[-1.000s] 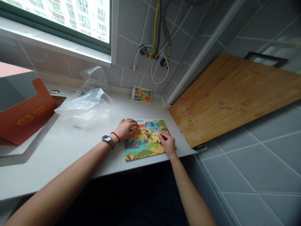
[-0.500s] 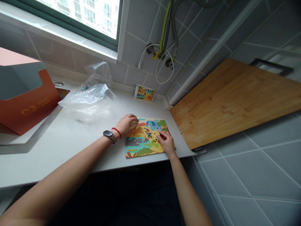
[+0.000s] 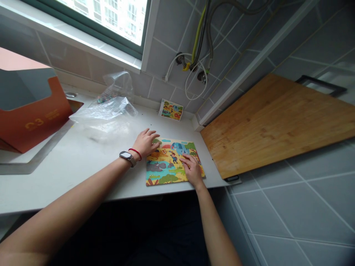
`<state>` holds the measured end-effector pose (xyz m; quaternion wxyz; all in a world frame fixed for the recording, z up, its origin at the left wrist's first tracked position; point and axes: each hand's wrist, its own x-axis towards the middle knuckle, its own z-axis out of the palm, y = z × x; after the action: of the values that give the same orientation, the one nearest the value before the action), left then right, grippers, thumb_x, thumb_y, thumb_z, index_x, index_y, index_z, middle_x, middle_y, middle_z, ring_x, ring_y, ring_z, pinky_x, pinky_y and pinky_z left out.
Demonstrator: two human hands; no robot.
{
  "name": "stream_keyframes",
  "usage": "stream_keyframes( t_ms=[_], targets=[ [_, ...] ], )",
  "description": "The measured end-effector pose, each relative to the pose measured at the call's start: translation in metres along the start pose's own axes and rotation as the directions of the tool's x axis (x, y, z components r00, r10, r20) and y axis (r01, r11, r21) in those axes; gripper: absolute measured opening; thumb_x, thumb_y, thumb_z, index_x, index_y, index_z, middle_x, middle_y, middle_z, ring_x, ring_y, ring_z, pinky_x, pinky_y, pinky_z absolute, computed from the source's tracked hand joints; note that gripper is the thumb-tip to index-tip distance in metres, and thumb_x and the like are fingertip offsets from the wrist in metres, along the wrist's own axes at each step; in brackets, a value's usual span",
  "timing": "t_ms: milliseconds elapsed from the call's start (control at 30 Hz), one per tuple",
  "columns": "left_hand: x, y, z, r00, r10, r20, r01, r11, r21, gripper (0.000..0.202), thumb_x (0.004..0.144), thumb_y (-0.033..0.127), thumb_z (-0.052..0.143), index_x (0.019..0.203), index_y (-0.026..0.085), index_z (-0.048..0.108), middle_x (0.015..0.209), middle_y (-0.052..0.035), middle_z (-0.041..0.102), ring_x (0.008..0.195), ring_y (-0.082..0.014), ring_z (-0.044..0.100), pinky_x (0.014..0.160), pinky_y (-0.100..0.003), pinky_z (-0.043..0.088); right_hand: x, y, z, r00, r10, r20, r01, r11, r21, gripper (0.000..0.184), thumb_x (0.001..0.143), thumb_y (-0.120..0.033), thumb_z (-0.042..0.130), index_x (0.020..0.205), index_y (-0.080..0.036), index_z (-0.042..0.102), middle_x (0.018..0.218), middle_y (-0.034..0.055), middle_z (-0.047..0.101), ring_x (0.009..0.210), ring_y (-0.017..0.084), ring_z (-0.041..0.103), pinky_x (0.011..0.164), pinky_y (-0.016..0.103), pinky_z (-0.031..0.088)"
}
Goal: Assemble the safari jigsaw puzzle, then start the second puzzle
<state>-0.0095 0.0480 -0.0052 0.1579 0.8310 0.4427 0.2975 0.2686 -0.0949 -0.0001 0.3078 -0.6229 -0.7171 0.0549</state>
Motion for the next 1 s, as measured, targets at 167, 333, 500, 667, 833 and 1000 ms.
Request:
stream_keyframes(
  t_ms=[167,333,500,667,833,1000],
  targets=[
    [-0.004,-0.004,0.001,0.989,-0.076,0.128,0.066,0.994,0.083,0.064,0.092,0.054,0.061,0.146,0.020,0.057,0.149,-0.0190,0.058,0.145,-0.0454,0.040,0.114,-0.061,0.036,-0.001,0.000,0.003,0.999,-0.035,0.001,0.035,0.999,-0.028,0.038,0.091,-0.010,0.056,0.106,-0.030,0.084,0.121,0.0075,0.073,0.116,0.027,0.063,0.107,0.048,0.052],
    [-0.002,-0.008,-0.004,0.991,-0.022,0.135,0.008,0.995,0.098,0.051,0.095,0.049,0.055,0.136,0.019,0.064,0.134,-0.0185,0.067,0.125,-0.0353,0.059,0.106,-0.049,0.046,-0.003,0.001,0.005,0.998,-0.055,-0.024,0.053,0.997,-0.056,0.040,0.090,-0.010,0.052,0.106,-0.028,0.084,0.124,0.0086,0.071,0.117,0.026,0.062,0.107,0.046,0.052],
    [0.004,-0.012,-0.009,0.991,-0.014,0.134,0.007,0.999,0.050,0.038,0.095,0.044,0.052,0.113,0.020,0.075,0.121,-0.0162,0.073,0.110,-0.0316,0.068,0.101,-0.043,0.051,-0.003,0.003,0.005,0.986,0.034,-0.165,-0.046,0.997,-0.069,0.036,0.094,-0.018,0.052,0.115,-0.024,0.081,0.118,0.0113,0.071,0.114,0.026,0.063,0.105,0.043,0.053],
    [0.014,-0.026,-0.022,0.987,-0.062,0.151,0.066,0.998,-0.022,0.045,0.101,0.037,0.037,0.111,0.020,0.077,0.107,-0.0125,0.080,0.101,-0.0280,0.073,0.093,-0.037,0.055,-0.002,0.001,0.003,0.959,0.022,-0.281,-0.044,0.997,-0.069,0.031,0.096,-0.022,0.051,0.107,-0.022,0.081,0.108,0.0118,0.074,0.107,0.027,0.064,0.102,0.045,0.054],
    [0.017,-0.040,-0.032,0.984,-0.073,0.161,0.082,0.995,-0.051,0.042,0.097,0.035,0.044,0.117,0.022,0.078,0.112,-0.0079,0.081,0.107,-0.0266,0.074,0.096,-0.034,0.056,-0.021,0.006,-0.014,0.967,0.001,-0.255,-0.015,0.999,-0.050,0.030,0.100,-0.037,0.056,0.113,-0.023,0.080,0.113,0.0131,0.073,0.114,0.029,0.064,0.106,0.049,0.052],
    [0.018,-0.047,-0.032,0.982,-0.064,0.175,0.081,0.993,-0.090,0.043,0.087,0.021,0.050,0.121,0.023,0.077,0.110,-0.0055,0.082,0.105,-0.0242,0.076,0.096,-0.032,0.057,-0.059,0.039,-0.044,0.999,0.031,0.019,-0.030,0.998,-0.047,0.067,0.079,-0.057,0.082,0.138,-0.028,0.070,0.152,0.0137,0.057,0.147,0.038,0.046,0.122,0.059,0.038]
  ],
)
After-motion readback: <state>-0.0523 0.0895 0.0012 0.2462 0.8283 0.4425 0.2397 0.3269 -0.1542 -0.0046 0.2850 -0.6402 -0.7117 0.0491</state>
